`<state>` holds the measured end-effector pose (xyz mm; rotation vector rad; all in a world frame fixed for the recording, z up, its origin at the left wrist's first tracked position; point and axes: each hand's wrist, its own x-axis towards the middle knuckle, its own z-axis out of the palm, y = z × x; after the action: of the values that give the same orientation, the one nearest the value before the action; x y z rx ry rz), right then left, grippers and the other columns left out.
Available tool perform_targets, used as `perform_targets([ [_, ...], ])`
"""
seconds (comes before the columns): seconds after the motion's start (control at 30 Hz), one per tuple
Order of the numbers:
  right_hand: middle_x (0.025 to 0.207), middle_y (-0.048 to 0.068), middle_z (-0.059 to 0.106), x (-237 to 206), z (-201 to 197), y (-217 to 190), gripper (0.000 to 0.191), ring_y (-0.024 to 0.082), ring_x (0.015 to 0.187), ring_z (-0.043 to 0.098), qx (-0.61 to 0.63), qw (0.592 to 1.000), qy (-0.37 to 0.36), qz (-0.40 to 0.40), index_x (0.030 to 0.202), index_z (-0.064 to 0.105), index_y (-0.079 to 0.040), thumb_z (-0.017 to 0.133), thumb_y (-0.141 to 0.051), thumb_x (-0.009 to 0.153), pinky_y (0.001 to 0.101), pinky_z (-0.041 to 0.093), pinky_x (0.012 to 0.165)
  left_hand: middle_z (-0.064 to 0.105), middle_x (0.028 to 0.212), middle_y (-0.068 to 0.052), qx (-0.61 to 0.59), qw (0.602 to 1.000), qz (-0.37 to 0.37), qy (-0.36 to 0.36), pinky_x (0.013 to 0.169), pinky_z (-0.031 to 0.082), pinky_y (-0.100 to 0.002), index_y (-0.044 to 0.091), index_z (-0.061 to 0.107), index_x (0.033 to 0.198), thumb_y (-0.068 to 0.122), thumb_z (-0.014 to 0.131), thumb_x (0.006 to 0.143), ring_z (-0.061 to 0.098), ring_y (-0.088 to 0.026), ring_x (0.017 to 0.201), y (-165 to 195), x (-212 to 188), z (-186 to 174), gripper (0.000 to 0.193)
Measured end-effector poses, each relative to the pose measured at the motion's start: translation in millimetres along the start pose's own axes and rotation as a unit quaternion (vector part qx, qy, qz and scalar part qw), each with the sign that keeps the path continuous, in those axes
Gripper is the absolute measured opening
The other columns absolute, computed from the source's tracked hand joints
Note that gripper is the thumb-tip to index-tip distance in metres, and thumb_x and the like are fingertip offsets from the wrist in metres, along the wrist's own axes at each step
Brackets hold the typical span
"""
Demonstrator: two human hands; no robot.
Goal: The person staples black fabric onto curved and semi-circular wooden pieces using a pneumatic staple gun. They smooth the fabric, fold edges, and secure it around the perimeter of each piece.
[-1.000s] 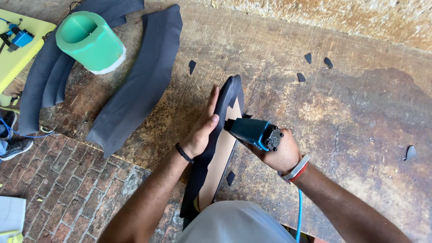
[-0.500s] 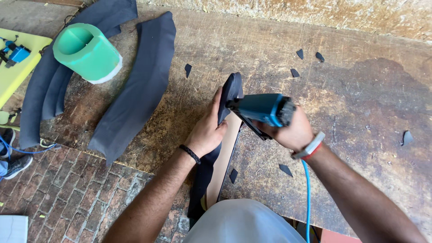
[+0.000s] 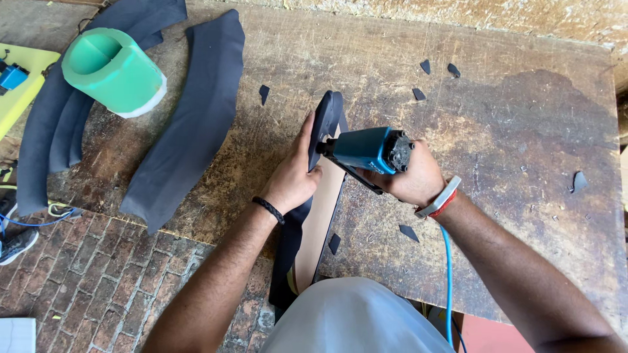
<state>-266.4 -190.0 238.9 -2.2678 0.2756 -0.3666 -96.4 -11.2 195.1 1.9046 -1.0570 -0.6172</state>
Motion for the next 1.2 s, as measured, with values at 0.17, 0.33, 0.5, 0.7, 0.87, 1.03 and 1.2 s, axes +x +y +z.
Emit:
perform_targets([
  [0.17, 0.087, 0.007, 0.079, -10.3, 5.1, 8.9, 0.035, 0.015, 0.075, 0.078, -0.027, 0.998, -0.003, -0.063, 0.104, 0.073, -0.008, 0.086, -0.028, 0.079, 0.0318, 0.063, 0.069, -0.001, 0.170, -0.020, 0.026, 0.997, 0.077, 0.006, 0.111, 0.039, -0.054, 0.029, -0.013, 0.159, 0.004, 0.079, 0.077, 0.014, -0.044, 0.153, -23.8, -3.8, 0.6, 0.126],
  [0.33, 0.082, 0.007, 0.079, -28.6, 18.5, 20.5, 0.031, 0.016, 0.068, 0.077, -0.021, 0.997, -0.031, -0.071, 0.100, 0.073, -0.009, 0.085, -0.029, 0.079, 0.0311, 0.062, 0.062, 0.033, 0.148, -0.025, -0.476, 0.872, 0.080, -0.082, 0.105, 0.040, -0.047, 0.011, 0.029, 0.170, 0.058, 0.042, 0.108, 0.037, -0.036, 0.136, -93.8, -32.2, 12.4, 0.079],
  [0.5, 0.066, 0.008, 0.076, -65.1, 61.0, 16.7, 0.022, 0.018, 0.054, 0.075, -0.036, 0.999, -0.028, 0.025, 0.080, 0.075, -0.008, 0.087, -0.025, 0.070, 0.0318, 0.060, 0.050, 0.056, 0.149, -0.022, -0.264, 0.964, 0.000, -0.014, 0.114, 0.049, -0.043, 0.007, 0.042, 0.157, 0.057, 0.024, 0.111, 0.055, -0.029, 0.139, -128.0, -30.2, 38.3, 0.071],
  [0.7, 0.067, 0.007, 0.077, -68.3, 77.6, 8.4, 0.020, 0.017, 0.057, 0.076, -0.032, 0.999, -0.010, 0.020, 0.084, 0.076, -0.008, 0.084, -0.026, 0.078, 0.0319, 0.061, 0.054, -0.004, 0.176, -0.019, -0.157, 0.982, 0.101, 0.004, 0.119, 0.031, -0.056, 0.028, -0.006, 0.167, 0.023, 0.036, 0.107, 0.016, -0.042, 0.159, -88.8, -47.9, 24.0, 0.073],
  [0.87, 0.079, 0.008, 0.079, -63.2, 68.6, -8.1, 0.037, 0.017, 0.066, 0.077, -0.050, 0.997, 0.013, 0.060, 0.104, 0.077, -0.009, 0.087, -0.030, 0.075, 0.0320, 0.062, 0.060, 0.007, 0.176, -0.019, -0.094, 0.990, 0.098, 0.047, 0.119, 0.043, -0.052, 0.029, -0.003, 0.165, -0.009, 0.052, 0.100, 0.028, -0.042, 0.156, -56.9, -49.7, 28.0, 0.094],
  [1.03, 0.091, 0.009, 0.080, -71.6, 45.2, -22.5, 0.040, 0.018, 0.079, 0.077, -0.029, 0.992, 0.073, 0.101, 0.108, 0.075, -0.005, 0.086, -0.026, 0.076, 0.0323, 0.062, 0.069, 0.018, 0.172, -0.018, -0.035, 0.994, 0.077, 0.063, 0.114, 0.048, -0.048, 0.032, -0.001, 0.163, -0.005, 0.053, 0.096, 0.033, -0.039, 0.153, -46.6, -55.1, 36.5, 0.093],
  [1.2, 0.099, 0.008, 0.079, -68.4, 29.7, -31.6, 0.042, 0.015, 0.086, 0.077, -0.027, 0.995, 0.090, 0.021, 0.112, 0.074, -0.004, 0.086, -0.023, 0.077, 0.0307, 0.062, 0.074, 0.018, 0.173, -0.017, -0.039, 0.993, 0.095, 0.067, 0.116, 0.045, -0.049, 0.034, 0.000, 0.163, -0.005, 0.054, 0.097, 0.031, -0.039, 0.154, -42.5, -55.5, 38.7, 0.094],
])
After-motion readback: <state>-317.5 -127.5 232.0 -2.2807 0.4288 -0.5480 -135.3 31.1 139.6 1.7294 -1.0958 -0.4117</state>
